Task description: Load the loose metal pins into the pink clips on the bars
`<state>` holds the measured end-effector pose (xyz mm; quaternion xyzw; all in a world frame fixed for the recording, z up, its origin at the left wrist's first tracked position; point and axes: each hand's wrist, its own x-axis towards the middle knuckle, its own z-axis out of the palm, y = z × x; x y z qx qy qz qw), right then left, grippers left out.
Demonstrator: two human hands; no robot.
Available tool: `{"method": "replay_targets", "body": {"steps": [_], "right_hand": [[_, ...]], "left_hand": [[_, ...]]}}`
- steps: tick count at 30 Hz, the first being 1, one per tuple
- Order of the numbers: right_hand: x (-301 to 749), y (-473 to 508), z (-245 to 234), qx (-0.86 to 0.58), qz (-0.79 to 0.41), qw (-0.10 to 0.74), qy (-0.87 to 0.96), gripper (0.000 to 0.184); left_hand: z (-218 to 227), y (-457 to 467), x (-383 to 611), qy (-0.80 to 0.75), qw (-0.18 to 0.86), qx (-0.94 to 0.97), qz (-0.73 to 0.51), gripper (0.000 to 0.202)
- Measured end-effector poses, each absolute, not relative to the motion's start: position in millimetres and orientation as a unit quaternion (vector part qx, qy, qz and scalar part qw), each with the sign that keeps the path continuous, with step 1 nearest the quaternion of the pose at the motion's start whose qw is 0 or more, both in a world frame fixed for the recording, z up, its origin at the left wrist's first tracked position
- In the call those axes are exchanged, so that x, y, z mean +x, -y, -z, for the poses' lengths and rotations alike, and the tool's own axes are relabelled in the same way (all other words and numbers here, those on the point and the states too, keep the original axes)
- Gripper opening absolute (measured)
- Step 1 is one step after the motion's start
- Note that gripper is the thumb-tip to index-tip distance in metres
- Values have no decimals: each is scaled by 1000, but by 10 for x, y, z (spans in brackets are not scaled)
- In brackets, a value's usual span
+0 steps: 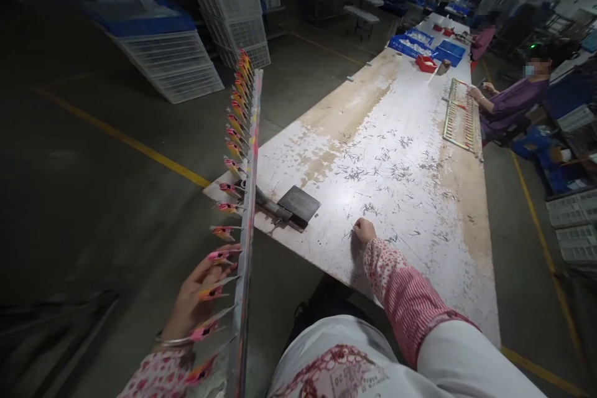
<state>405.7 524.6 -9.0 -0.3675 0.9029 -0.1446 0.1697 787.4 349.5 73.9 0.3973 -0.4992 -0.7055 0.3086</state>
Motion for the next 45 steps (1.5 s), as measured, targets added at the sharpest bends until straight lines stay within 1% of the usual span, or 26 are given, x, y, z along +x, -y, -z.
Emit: {"method": "replay_targets", "body": {"steps": [3,11,15,16,20,24,28,34,37,39,43,45], "right_hand": [[4143,-5214,85,-370,141,164,-903,5],[4232,-5145,194,-356,128,158,-912,15],[4220,-5220,294,-333,114,183,-918,4],[4222,-5230,318,-331,114,190,-917,4],[4254,-5210,361,-323,133,214,-912,13],[4318,-5159,267,-309,193,236,-901,12],[4375,-5094,20,-313,283,284,-861,14],[4609,-4809,-628,-363,411,368,-751,31],[4924,-4621,-1036,-391,493,422,-653,30],[5177,-4503,-1274,-411,508,448,-610,28],[5600,-4322,-1569,-452,507,452,-578,30],[5725,-4265,-1645,-513,484,406,-581,28]], "left_hand": [[-776,-3502,7854,503,314,369,716,38],[-819,-3509,7843,509,309,372,712,41],[-799,-3510,7842,502,323,370,712,41],[-799,-3508,7839,503,322,372,711,42],[-813,-3490,7825,517,310,378,702,44],[-857,-3478,7818,528,315,375,694,43],[-912,-3468,7829,548,313,356,689,39],[-879,-3362,7847,626,256,307,670,43],[-861,-3304,7837,666,241,278,649,41],[-864,-3284,7825,691,240,267,628,37],[-864,-3288,7806,721,256,273,583,33],[-847,-3300,7798,732,269,278,560,32]]}}
